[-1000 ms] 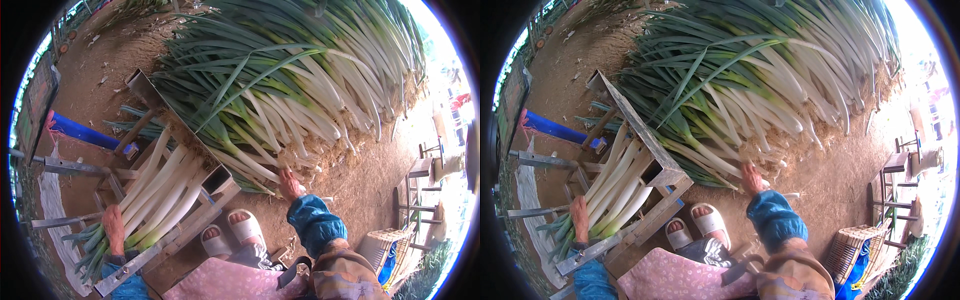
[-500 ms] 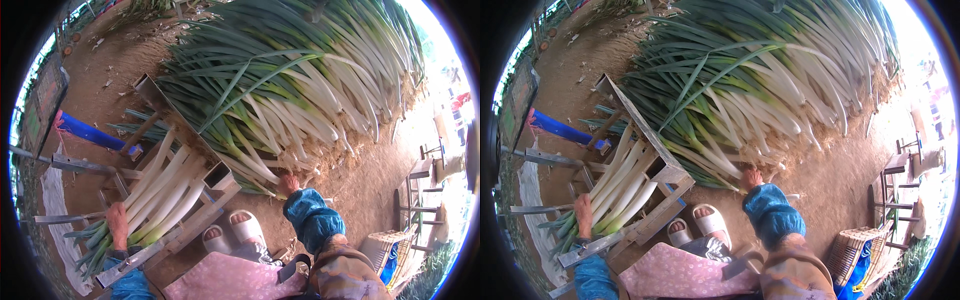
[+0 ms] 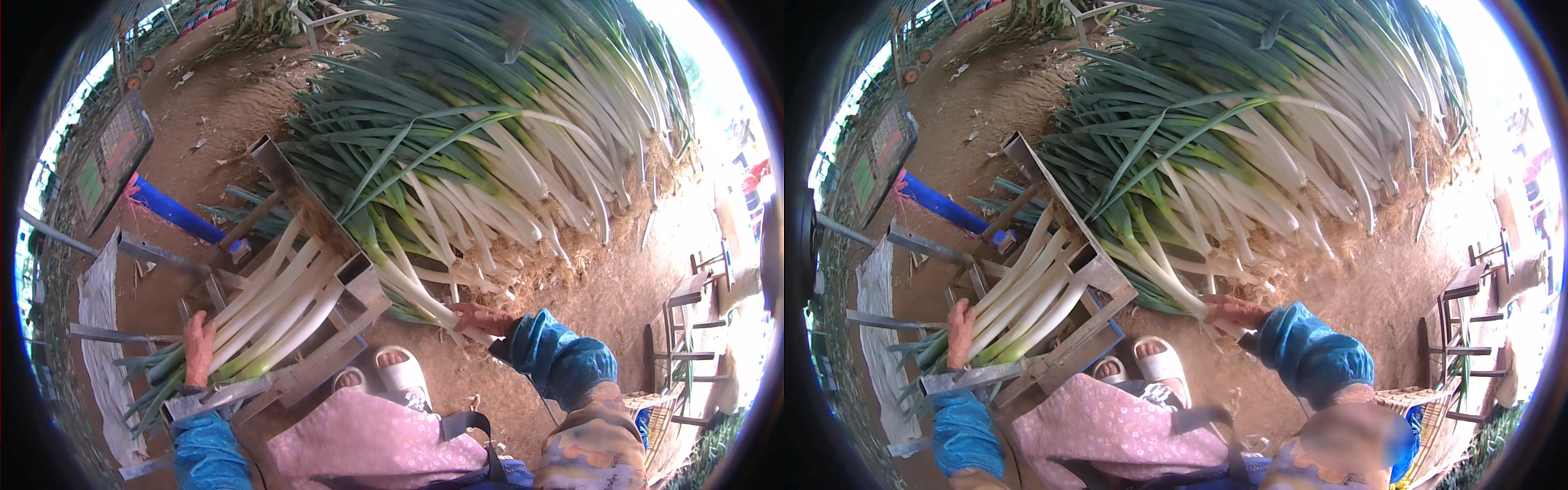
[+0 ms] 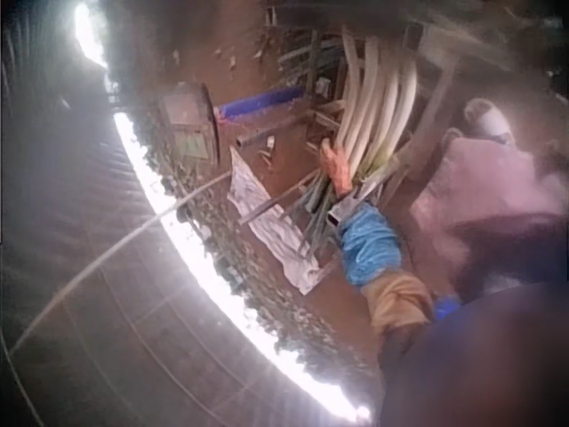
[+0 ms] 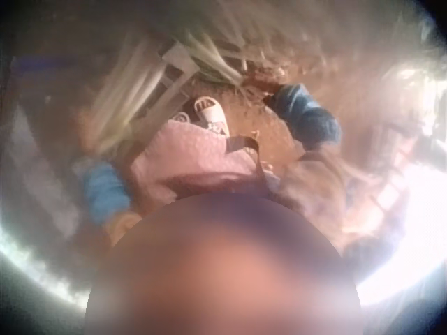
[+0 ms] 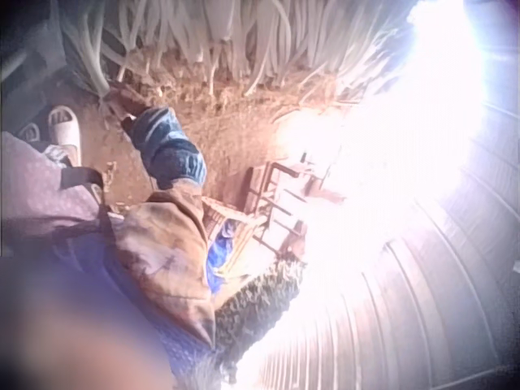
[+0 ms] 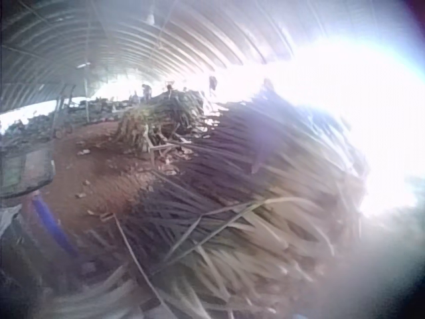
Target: The person repeatedly picks up bunches of green onions from a large pile and places them onto a metal weighing scale. They adjust the onions on the scale and continue handling more bunches throughout the clip.
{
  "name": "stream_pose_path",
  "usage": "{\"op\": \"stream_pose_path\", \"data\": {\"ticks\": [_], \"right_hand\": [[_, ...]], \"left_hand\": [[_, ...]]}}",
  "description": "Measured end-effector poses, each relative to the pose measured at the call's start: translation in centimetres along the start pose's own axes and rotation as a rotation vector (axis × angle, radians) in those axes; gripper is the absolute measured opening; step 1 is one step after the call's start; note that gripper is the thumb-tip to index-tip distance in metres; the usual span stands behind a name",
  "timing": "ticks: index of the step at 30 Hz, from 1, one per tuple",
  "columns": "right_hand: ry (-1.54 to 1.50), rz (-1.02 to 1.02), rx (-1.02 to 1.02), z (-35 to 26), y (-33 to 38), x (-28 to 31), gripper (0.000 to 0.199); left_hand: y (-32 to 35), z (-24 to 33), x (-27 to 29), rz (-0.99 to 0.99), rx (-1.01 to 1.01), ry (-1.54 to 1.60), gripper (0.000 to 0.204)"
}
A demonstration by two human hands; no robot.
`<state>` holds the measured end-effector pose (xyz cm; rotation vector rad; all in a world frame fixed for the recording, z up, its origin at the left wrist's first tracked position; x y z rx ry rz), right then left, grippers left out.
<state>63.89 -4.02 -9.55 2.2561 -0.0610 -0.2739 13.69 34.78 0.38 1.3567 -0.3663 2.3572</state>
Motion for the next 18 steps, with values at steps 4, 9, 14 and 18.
{"op": "stream_pose_path", "data": {"ticks": [4, 9, 14, 18], "right_hand": [[-0.176, -0.376, 0.203, -0.3, 2.0, -1.2, 0.075], [-0.384, -0.286, 0.28, 1.6, 1.7, -4.0, 0.074], [-0.444, 0.019, 0.324, 2.9, 0.8, -5.6, 0.046], [0.415, 0.251, 0.93, 1.1, 3.8, -3.6, 0.027]], "left_hand": [[2.3, 1.0, 5.9, 0.046, 0.101, 0.343, 0.044], [7.1, 8.3, 14.3, 0.27, 0.115, 0.564, 0.044], [13.6, 21.9, 14.7, 0.353, -0.045, 0.649, 0.042], [17.1, 32.0, 9.3, 0.314, -0.137, 0.897, 0.027]]}}
Point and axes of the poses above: each hand's wrist, its own y-axis away from the middle knuckle, its own x-axis out of the back of the hand, z = x × y, the point moved 1 cm from there along -y, towards the middle knuckle, and after that the axes turned 12 degrees about y, right-handed, at the moved point
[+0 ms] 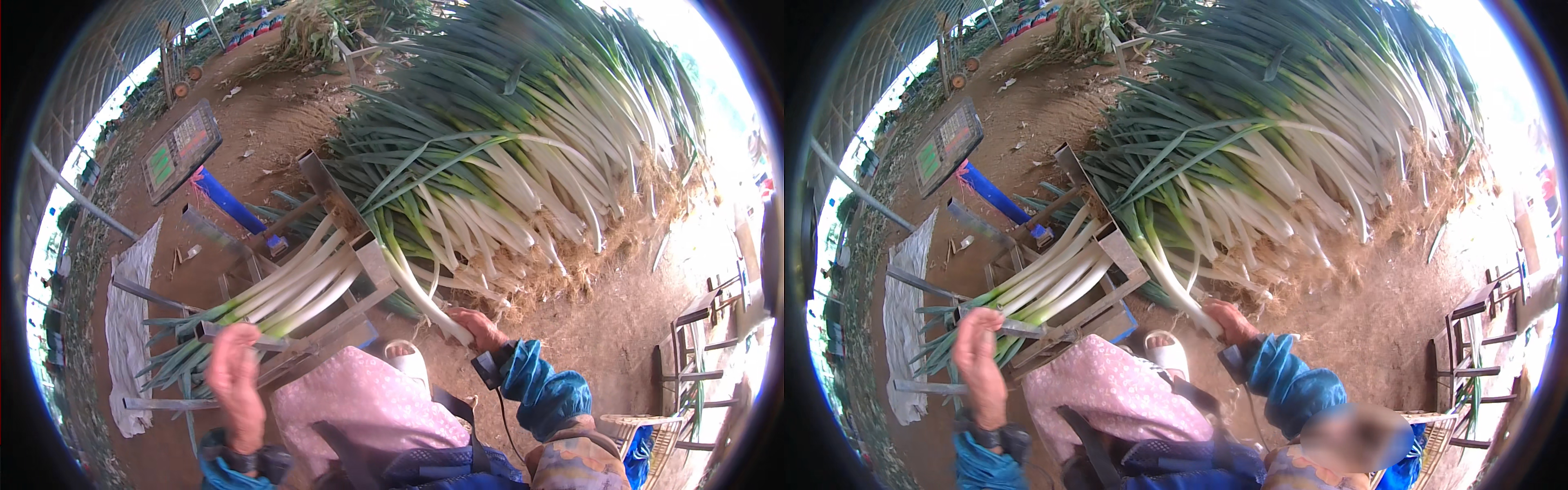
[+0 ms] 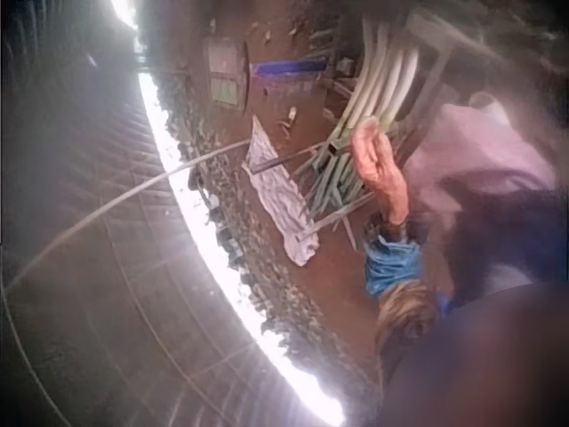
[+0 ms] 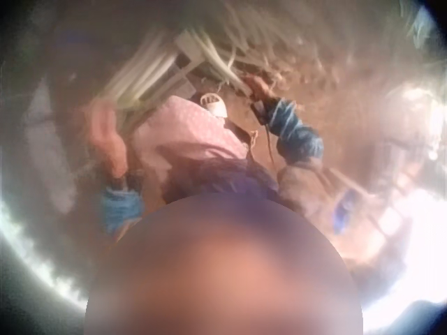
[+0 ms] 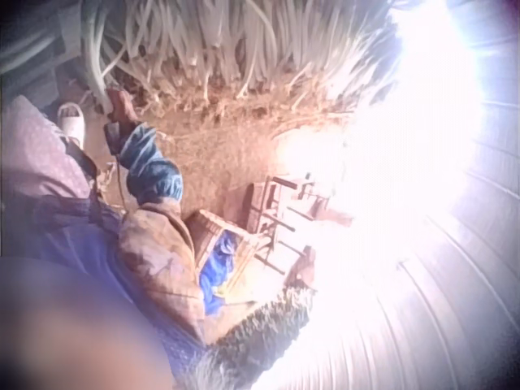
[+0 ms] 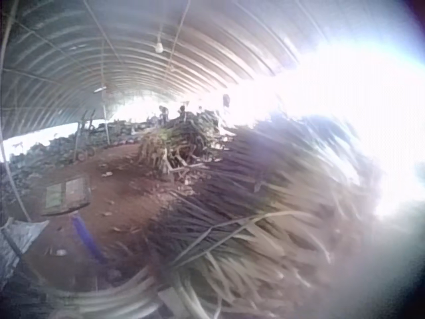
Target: The person repeatedly picks up bunches of green onions from a large pile and places them onto a metal weighing scale. They adjust the onions on the scale and continue handling more bunches throughout the clip.
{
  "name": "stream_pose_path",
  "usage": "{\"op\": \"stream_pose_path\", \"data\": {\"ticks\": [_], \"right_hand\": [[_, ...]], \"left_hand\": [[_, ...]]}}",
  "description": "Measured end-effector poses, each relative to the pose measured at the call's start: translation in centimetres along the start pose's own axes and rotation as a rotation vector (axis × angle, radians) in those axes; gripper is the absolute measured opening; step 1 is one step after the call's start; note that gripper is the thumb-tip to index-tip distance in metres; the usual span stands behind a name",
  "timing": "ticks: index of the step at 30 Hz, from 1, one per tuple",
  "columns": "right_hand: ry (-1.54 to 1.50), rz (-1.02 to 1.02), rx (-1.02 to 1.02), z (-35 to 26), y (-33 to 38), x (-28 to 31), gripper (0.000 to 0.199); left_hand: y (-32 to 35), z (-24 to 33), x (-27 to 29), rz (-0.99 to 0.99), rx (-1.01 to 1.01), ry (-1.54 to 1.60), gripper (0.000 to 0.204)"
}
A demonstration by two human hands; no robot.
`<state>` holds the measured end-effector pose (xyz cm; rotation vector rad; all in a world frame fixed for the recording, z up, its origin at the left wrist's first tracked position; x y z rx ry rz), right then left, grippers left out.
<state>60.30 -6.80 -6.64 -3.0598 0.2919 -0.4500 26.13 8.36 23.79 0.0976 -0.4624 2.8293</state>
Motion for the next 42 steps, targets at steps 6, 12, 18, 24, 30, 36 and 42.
{"op": "stream_pose_path", "data": {"ticks": [6, 12, 18, 24, 30, 36, 42], "right_hand": [[-0.788, -0.178, -0.706, -5.4, -0.4, 1.5, 0.04], [-0.552, -0.144, -0.523, -8.2, 3.9, 3.8, 0.042], [-0.055, -0.091, -0.601, -15.2, 6.5, 8.9, 0.046], [0.002, -0.242, -0.577, -19.7, 6.4, 8.8, 0.043], [-0.552, -0.187, -0.74, -19.0, 6.8, 6.9, 0.044], [-0.447, -0.27, -0.688, -25.0, 8.8, 7.3, 0.055], [-0.245, -0.247, -0.809, -34.6, 15.7, 9.5, 0.07]], "left_hand": [[5.8, -3.4, -14.6, -0.216, 0.723, 0.611, 0.046], [8.0, -14.3, -22.9, 0.108, 1.352, 0.813, 0.032], [10.4, -16.0, -25.6, 0.017, 1.181, 0.966, 0.017], [10.4, -15.7, -25.2, -0.126, 1.221, 1.005, 0.02], [10.6, -14.1, -24.3, -0.419, 1.148, 1.001, 0.025], [9.2, -13.9, -25.1, -0.114, 1.195, 1.252, 0.028], [7.1, -15.7, -26.8, 0.022, 1.172, 1.347, 0.038]]}}
Point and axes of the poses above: each hand's wrist, its own y-axis away from the middle knuckle, its own x-axis out of the back of the hand, z = x × y, the point moved 1 cm from there along -y, towards the middle knuckle, and after that the axes turned 12 degrees about y, right-handed, at the moved point
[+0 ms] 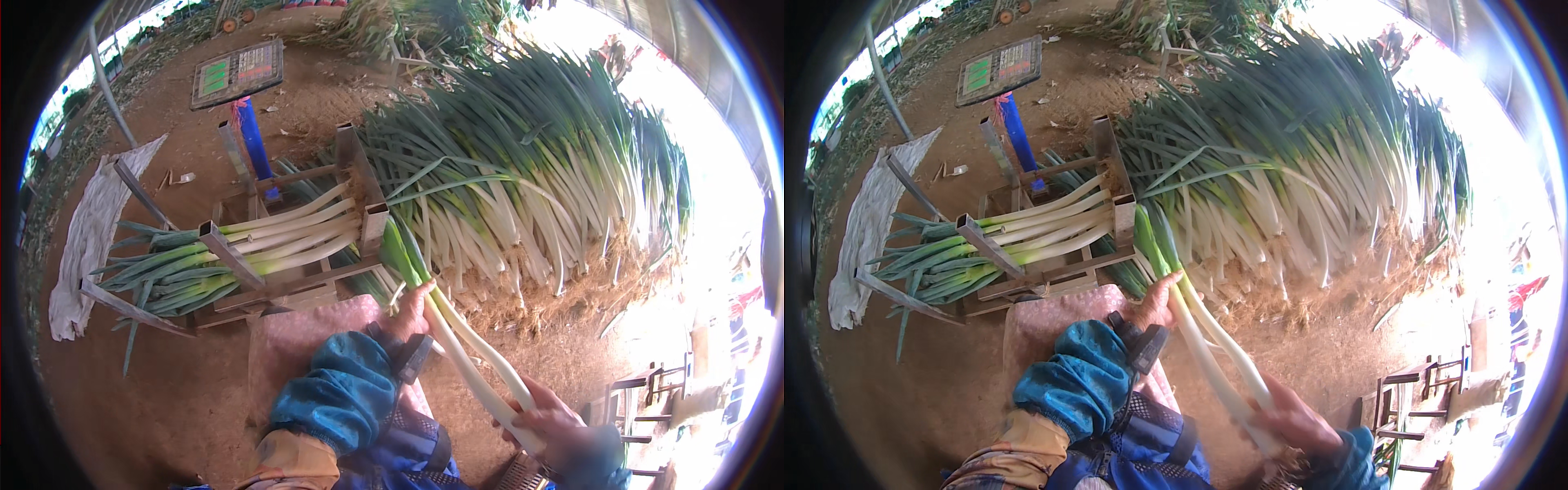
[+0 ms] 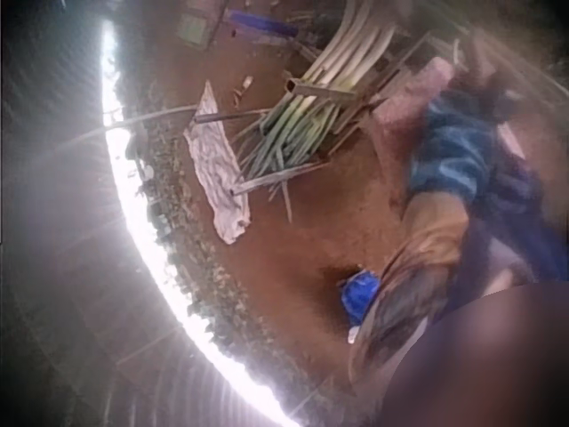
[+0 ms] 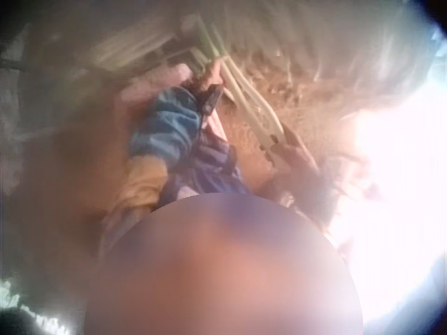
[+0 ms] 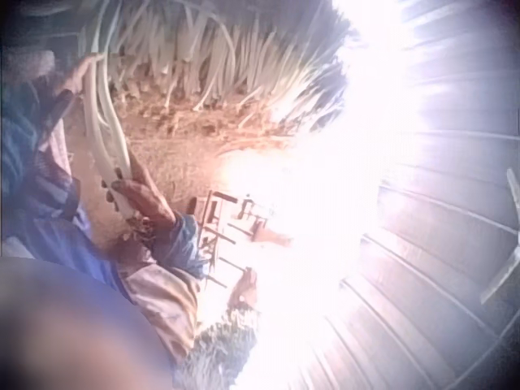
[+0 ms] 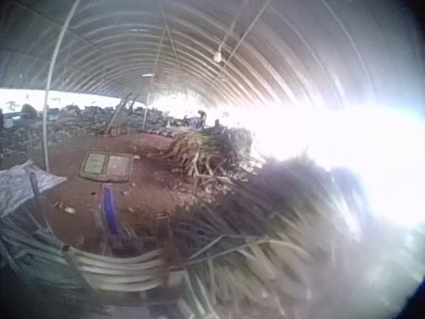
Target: The person repeatedly picks up bunches of green onions from a large pile and places them onto a metal weighing scale. They adjust the onions on the scale and continue handling more bunches throughout the clip.
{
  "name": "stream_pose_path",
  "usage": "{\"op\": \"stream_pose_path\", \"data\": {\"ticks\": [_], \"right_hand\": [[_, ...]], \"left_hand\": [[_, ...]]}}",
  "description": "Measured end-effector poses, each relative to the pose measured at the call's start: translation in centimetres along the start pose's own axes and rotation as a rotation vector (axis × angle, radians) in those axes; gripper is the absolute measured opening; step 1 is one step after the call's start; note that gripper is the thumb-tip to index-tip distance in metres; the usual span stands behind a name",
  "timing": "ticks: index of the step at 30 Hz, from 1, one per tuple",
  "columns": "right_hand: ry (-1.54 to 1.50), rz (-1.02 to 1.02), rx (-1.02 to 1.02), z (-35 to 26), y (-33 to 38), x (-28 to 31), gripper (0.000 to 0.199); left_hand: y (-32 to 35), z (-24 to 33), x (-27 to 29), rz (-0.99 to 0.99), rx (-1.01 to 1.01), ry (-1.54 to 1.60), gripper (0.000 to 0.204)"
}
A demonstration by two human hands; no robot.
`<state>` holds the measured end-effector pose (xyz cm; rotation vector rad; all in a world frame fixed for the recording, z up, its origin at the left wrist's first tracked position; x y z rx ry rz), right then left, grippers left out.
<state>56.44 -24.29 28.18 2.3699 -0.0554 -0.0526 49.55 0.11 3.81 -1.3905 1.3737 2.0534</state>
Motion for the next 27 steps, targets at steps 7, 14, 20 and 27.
{"op": "stream_pose_path", "data": {"ticks": [7, 14, 20, 27], "right_hand": [[0.094, 0.372, -0.004, 1.2, 9.7, -4.4, 0.07], [0.341, 0.492, 0.786, 3.9, 10.9, -3.9, 0.049], [1.0, 0.727, 0.385, -2.6, 1.9, -2.1, 0.061], [1.036, 0.289, 1.104, -21.1, -15.8, -6.9, 0.045]], "left_hand": [[1.5, -4.8, -6.3, -0.25, 0.11, 0.0, 0.046], [8.5, -0.7, -16.3, -0.702, 0.033, 0.006, 0.033], [16.5, 12.2, -22.2, -0.954, -0.56, -0.037, 0.032], [28.9, 35.1, -17.5, -1.007, -1.04, -0.282, 0.071]]}}
Point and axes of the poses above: each hand's wrist, its own y-axis away from the middle knuckle, its own x-axis out of the back of the hand, z = x × y, the point moved 1 cm from there along -y, towards the middle knuckle, and after that the axes turned 12 degrees about y, right-handed, at the moved point
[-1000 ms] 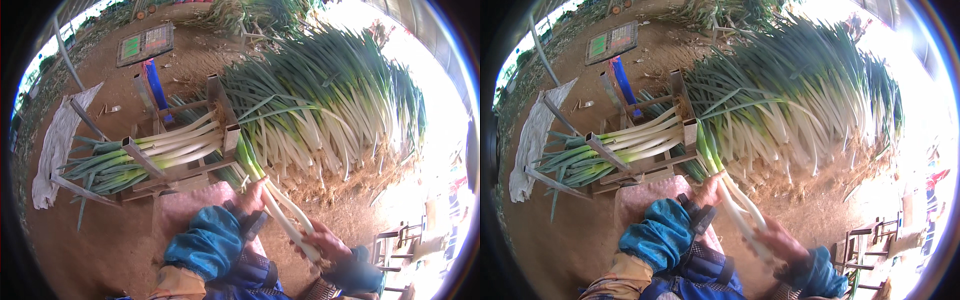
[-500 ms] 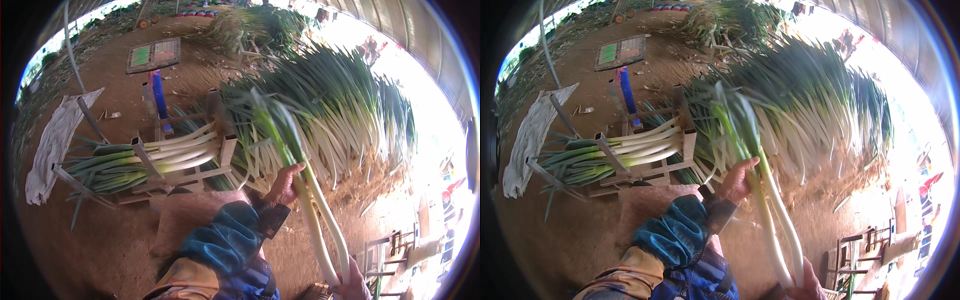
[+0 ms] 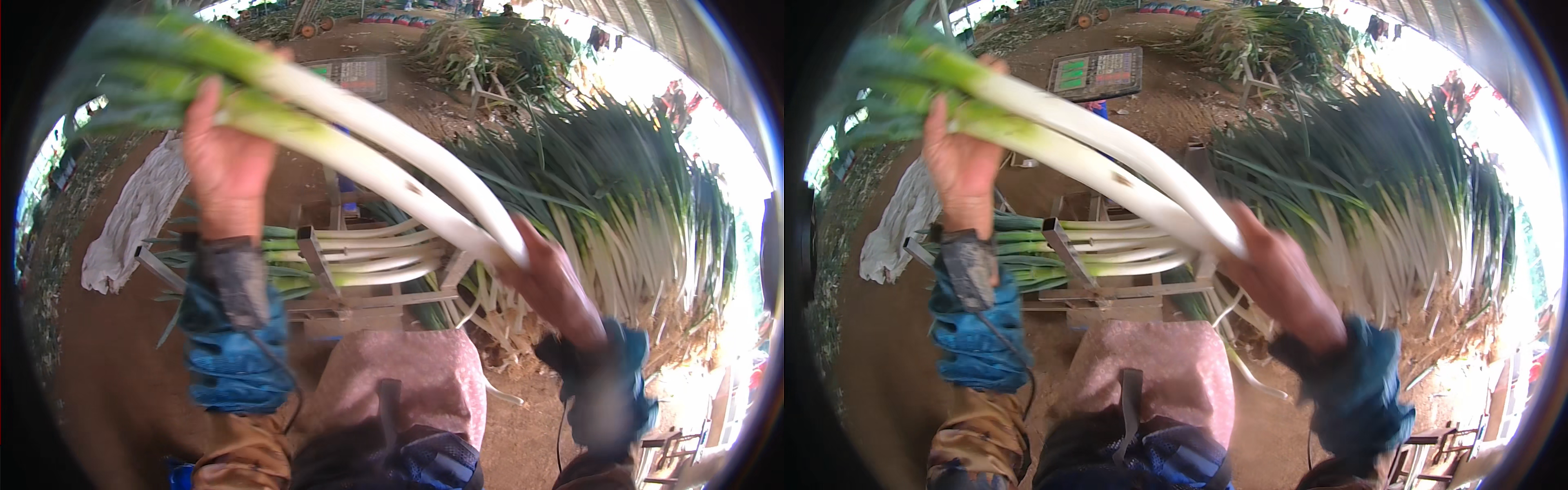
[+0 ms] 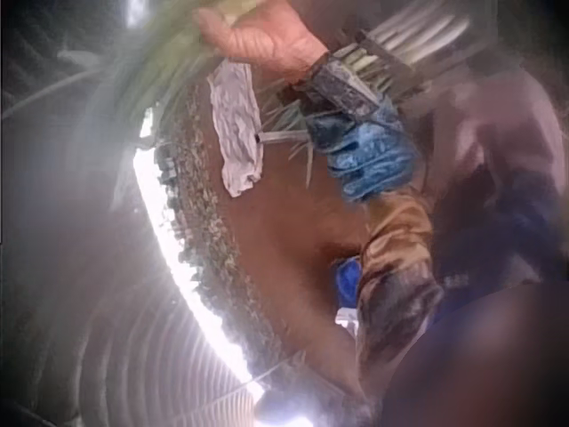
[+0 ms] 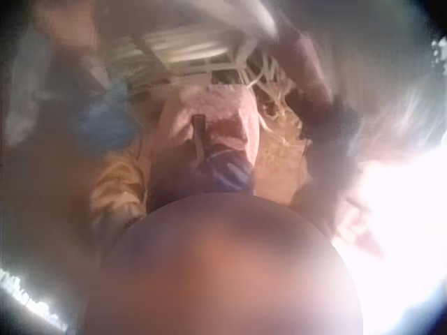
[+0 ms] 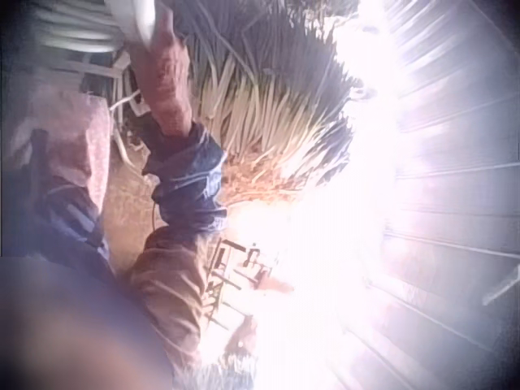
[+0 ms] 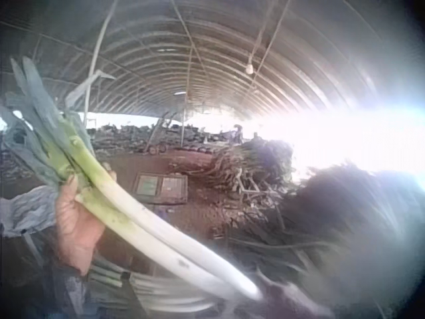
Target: The person repeatedly picks up bunches of green onions from a large pile and places them onto a metal weighing scale. They adjust the onions on the scale and continue handling more bunches throughout the clip.
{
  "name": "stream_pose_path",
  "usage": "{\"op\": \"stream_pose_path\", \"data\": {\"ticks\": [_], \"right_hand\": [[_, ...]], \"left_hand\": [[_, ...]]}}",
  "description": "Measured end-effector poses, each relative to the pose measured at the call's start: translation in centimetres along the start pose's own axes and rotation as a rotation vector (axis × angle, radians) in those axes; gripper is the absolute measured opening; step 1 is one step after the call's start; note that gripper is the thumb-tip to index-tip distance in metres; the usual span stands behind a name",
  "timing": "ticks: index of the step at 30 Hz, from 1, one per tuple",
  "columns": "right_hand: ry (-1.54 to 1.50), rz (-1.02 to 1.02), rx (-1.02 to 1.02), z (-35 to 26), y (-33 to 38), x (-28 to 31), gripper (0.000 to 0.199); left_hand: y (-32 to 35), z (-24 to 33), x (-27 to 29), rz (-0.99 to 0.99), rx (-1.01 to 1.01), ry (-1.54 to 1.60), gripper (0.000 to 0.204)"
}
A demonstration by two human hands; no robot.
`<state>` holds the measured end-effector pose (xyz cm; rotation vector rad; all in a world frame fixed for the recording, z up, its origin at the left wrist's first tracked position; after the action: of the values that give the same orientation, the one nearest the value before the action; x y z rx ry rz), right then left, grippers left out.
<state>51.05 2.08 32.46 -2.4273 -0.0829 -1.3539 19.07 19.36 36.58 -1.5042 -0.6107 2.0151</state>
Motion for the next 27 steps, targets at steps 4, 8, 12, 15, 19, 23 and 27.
{"op": "stream_pose_path", "data": {"ticks": [4, 8, 12, 15, 19, 23, 27], "right_hand": [[0.117, 0.006, 0.193, 3.8, -14.2, -7.6, 0.046], [0.267, -0.107, 0.048, 10.3, -22.3, -16.8, 0.031], [0.519, -0.249, -0.064, 19.5, -22.9, -24.5, 0.021], [0.728, -0.445, -0.132, 25.3, -22.8, -28.7, 0.017], [0.836, -0.699, -0.195, 28.5, -23.7, -30.6, 0.028], [0.758, -0.697, -0.231, 27.0, -24.0, -29.4, 0.029], [0.616, -0.809, -0.169, 25.6, -24.3, -27.1, 0.034]], "left_hand": [[1.0, 6.6, 9.3, 0.317, -0.126, -0.238, 0.048], [5.9, 6.1, 20.5, 0.694, 0.289, -0.312, 0.045], [11.2, 2.0, 27.6, 0.988, 0.67, -0.337, 0.03], [10.4, -1.1, 30.3, 0.8, 0.54, -0.82, 0.026], [6.5, -5.9, 33.7, 0.293, 0.191, -1.915, 0.039], [8.2, -9.5, 36.0, -0.166, 0.495, -2.47, 0.046], [10.0, -10.5, 37.3, -0.265, 0.637, -2.45, 0.039]]}}
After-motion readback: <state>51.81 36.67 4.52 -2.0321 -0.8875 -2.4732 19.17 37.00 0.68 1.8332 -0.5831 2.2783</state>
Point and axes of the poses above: each hand's wrist, its own y-axis away from the middle knuckle, its own x-axis out of the back of the hand, z = x × y, the point moved 1 cm from there along -y, towards the middle knuckle, and after that the axes turned 12 degrees about y, right-handed, at the moved point
